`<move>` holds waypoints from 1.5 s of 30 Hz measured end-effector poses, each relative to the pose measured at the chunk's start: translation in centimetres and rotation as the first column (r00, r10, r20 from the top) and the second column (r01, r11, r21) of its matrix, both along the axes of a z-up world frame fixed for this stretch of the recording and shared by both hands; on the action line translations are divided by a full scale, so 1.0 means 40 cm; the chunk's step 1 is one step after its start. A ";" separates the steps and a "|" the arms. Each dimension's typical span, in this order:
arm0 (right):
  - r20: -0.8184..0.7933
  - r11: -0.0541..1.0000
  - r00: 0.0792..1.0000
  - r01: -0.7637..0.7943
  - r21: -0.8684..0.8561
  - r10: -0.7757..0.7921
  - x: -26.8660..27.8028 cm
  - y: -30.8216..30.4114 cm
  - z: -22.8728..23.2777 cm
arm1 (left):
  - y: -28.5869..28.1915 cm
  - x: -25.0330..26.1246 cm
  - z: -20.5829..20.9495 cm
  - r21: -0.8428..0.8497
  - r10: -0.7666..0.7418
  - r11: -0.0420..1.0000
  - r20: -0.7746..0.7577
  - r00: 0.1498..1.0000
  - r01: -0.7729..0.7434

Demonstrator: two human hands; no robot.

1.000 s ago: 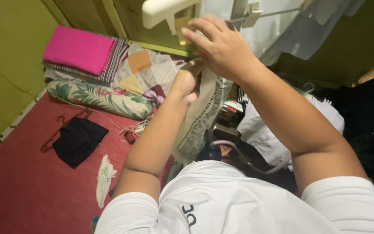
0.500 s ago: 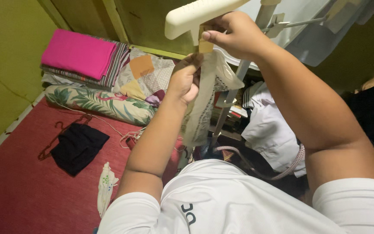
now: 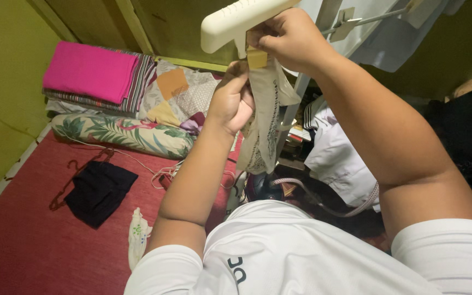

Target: The person irons several small patterned cloths using a handheld steam iron. They pick up each cloth, hang it on a white plastic hanger, and steam it while holding it in place. After ironing, the person folds the cloth and places it on a nearby surface before repeating the process with the next item.

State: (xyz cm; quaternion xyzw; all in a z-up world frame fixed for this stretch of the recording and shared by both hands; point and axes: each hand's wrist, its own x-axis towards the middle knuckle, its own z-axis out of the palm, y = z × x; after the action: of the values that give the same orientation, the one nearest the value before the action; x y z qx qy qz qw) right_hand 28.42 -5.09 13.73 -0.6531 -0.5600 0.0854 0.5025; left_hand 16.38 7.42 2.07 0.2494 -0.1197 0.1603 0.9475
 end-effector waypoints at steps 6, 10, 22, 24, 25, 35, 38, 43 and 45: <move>-0.064 0.999 0.997 -0.035 0.012 0.035 -0.034 -0.008 0.024 | 0.000 0.000 0.017 0.050 0.061 0.997 -0.010 0.998 -0.061; 0.109 0.931 0.966 0.255 -0.263 -0.233 -0.067 -0.030 0.049 | -0.010 -0.005 0.025 0.091 0.055 0.994 -0.006 0.998 -0.054; 0.183 0.894 0.915 0.282 0.350 -0.360 -0.048 -0.196 -0.388 | -0.017 -0.069 0.065 0.380 -0.010 0.922 -0.162 0.987 0.071; 0.174 0.927 0.915 0.336 0.170 -0.364 -0.006 -0.223 -0.473 | -0.011 -0.047 0.040 0.417 0.056 0.908 -0.202 0.978 0.034; -0.048 0.930 0.938 0.346 0.121 -0.343 0.024 -0.237 -0.503 | -0.008 -0.032 0.028 0.436 0.089 0.900 -0.217 0.972 0.015; -0.785 0.798 0.546 0.313 0.515 0.292 0.179 -0.405 -0.402 | -0.196 -0.004 0.074 0.406 0.468 -0.603 0.877 0.108 -0.687; -0.770 0.806 0.588 0.315 0.501 0.249 0.189 -0.418 -0.343 | -0.263 0.074 0.147 0.267 0.202 -0.824 0.963 0.181 -0.499; -0.728 0.808 0.634 0.270 0.524 0.261 0.227 -0.440 -0.334 | -0.294 0.246 0.233 0.313 0.263 -0.948 0.869 0.419 -0.054; -0.717 0.821 0.666 0.281 0.497 0.206 0.239 -0.441 -0.340 | -0.289 0.310 0.232 0.357 0.270 -0.926 0.853 0.446 -0.122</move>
State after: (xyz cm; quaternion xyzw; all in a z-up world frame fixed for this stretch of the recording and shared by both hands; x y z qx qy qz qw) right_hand 37.97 -22.71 0.13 -0.3907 -0.2893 0.1623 0.8587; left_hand 28.78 -4.15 11.34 0.9026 0.0179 0.4162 -0.1085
